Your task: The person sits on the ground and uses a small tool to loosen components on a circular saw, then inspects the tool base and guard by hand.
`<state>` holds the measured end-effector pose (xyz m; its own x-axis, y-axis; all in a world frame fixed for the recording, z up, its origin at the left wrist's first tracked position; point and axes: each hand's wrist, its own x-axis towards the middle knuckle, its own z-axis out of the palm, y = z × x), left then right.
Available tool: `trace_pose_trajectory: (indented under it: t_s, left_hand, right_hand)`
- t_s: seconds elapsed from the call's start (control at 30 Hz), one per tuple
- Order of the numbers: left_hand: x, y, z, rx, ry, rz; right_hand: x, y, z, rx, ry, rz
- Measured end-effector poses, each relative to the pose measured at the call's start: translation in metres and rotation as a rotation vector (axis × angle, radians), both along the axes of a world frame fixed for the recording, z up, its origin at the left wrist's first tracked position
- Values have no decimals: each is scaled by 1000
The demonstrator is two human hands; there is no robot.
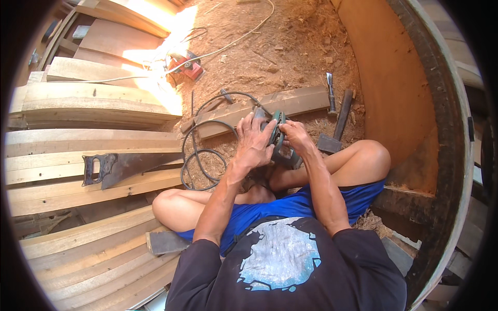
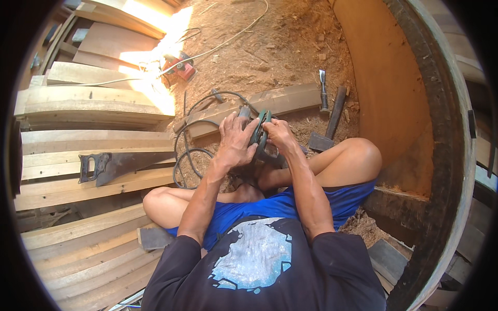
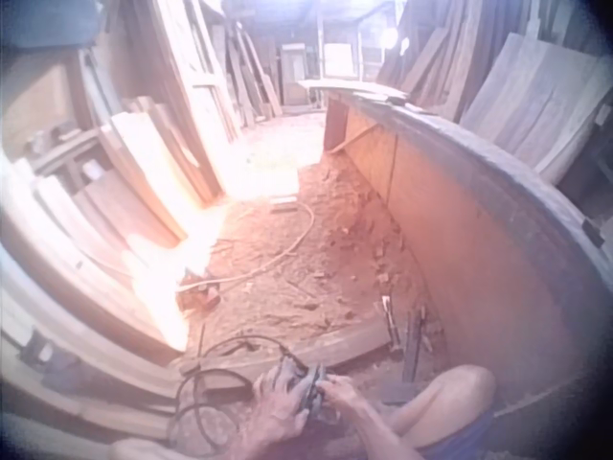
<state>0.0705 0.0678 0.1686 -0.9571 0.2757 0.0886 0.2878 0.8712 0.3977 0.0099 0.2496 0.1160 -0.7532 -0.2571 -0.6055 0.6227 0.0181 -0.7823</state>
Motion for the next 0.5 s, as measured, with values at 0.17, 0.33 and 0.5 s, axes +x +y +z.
trace_pose_trajectory:
  t_s: [0.17,0.33,0.5]
  left_hand:
    - [-43,-17,-7,10,-225,-272]
    - [-53,-25,-16,150,-244,-324]
    - [-68,-27,-11,86,-401,-332]
  right_hand:
    - [-3,0,1,-57,-10,-10]
    - [-5,0,-1,-104,-44,40]
    - [-21,-5,-36,-194,-161,-142]
